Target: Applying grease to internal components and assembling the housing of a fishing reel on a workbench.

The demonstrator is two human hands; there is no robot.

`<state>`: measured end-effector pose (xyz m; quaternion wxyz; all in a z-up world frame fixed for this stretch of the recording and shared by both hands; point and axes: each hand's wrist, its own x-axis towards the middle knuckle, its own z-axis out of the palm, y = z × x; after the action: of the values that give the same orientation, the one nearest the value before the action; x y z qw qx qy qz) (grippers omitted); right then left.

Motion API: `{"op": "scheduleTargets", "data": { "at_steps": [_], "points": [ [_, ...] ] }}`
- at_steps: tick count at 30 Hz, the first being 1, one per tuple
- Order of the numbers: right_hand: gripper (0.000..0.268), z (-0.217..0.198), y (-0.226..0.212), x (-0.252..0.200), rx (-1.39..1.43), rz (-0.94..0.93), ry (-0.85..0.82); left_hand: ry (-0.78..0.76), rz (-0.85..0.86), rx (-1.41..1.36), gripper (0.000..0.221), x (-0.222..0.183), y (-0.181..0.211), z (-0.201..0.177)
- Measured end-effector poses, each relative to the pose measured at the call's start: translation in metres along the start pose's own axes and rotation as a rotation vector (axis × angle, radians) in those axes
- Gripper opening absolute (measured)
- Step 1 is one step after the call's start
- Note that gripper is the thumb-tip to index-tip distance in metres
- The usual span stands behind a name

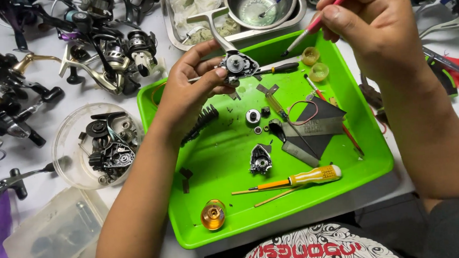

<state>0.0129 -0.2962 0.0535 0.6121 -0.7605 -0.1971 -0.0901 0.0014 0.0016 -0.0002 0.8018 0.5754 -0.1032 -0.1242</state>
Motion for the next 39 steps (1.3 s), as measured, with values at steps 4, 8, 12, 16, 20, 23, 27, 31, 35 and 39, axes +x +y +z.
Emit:
{"op": "scheduleTargets", "data": {
  "at_steps": [4,8,12,16,20,23,27,31,35,39],
  "points": [
    [0.009,-0.013,-0.033,-0.007,-0.526,-0.120,-0.254,0.012,0.007,-0.029,0.060,0.001,-0.003,-0.002],
    [0.008,-0.025,-0.024,-0.010,-0.782,-0.446,-0.327,0.028,-0.010,-0.041,0.060,0.002,-0.004,-0.004],
    [0.016,-0.029,-0.016,-0.017,-0.935,-0.512,-0.473,0.049,-0.018,-0.016,0.066,0.002,-0.002,-0.004],
    [0.020,-0.033,-0.003,-0.028,-1.144,-0.592,-0.520,0.032,-0.003,-0.048,0.064,0.004,-0.008,-0.008],
    [0.027,-0.043,0.016,-0.046,-1.325,-0.573,-0.497,0.047,-0.013,-0.032,0.064,0.004,-0.008,-0.008],
    [0.029,-0.047,0.026,-0.055,-1.400,-0.535,-0.513,0.029,-0.010,-0.027,0.064,0.004,-0.006,-0.008],
    [0.032,-0.048,0.036,-0.059,-1.410,-0.519,-0.538,0.052,-0.012,-0.008,0.065,0.004,-0.007,-0.008],
    [0.031,-0.047,0.044,-0.062,-1.376,-0.525,-0.569,0.042,-0.004,-0.016,0.064,0.003,-0.008,-0.009],
    [0.031,-0.044,0.044,-0.063,-1.382,-0.459,-0.610,0.045,-0.009,-0.029,0.063,0.003,-0.007,-0.008],
    [0.025,-0.034,0.026,-0.053,-1.234,-0.471,-0.606,0.024,0.011,-0.017,0.062,0.002,-0.004,-0.007]
  ]
}}
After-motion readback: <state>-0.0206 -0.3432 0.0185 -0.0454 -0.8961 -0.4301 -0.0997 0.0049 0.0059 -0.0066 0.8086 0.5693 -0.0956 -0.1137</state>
